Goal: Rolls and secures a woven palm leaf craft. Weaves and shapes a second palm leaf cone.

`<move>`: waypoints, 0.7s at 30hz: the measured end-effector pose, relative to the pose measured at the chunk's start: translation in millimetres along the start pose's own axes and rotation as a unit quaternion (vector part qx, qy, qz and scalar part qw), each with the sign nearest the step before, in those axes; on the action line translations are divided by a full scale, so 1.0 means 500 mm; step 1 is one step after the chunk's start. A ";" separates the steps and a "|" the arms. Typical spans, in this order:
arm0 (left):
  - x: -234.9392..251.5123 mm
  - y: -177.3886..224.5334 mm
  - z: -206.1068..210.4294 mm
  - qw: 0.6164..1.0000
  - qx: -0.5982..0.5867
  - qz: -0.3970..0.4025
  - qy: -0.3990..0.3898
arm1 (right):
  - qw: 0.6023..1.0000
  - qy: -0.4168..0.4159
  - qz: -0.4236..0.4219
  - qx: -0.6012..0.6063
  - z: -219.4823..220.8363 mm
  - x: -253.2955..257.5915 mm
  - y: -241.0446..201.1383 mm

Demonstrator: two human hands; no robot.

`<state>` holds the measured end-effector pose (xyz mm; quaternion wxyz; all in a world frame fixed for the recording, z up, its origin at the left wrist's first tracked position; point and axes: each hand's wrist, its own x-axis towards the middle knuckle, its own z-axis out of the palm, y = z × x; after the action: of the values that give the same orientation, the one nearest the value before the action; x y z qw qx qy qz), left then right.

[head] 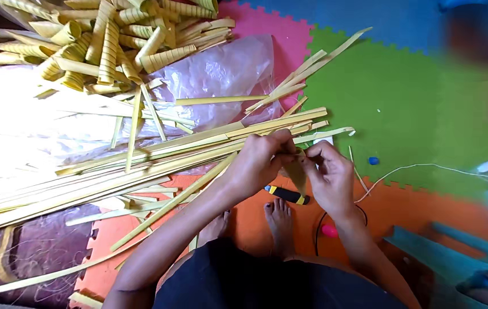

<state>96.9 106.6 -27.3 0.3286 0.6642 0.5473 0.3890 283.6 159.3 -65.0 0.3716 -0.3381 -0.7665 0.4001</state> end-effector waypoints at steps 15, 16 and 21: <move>-0.084 -0.221 0.016 0.911 -0.357 -0.204 -0.032 | 0.901 -0.315 0.041 -0.295 0.021 -0.008 0.277; -0.083 -0.221 0.015 0.906 -0.369 -0.206 -0.035 | 0.892 -0.324 0.032 -0.313 0.025 -0.009 0.281; -0.075 -0.214 0.015 0.894 -0.390 -0.218 -0.033 | 0.893 -0.327 0.009 -0.308 0.025 -0.019 0.289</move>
<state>49.4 89.4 -129.0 0.6559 0.3596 0.4709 0.4677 309.5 212.0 -197.8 -0.0265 -0.2926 -0.9265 0.2351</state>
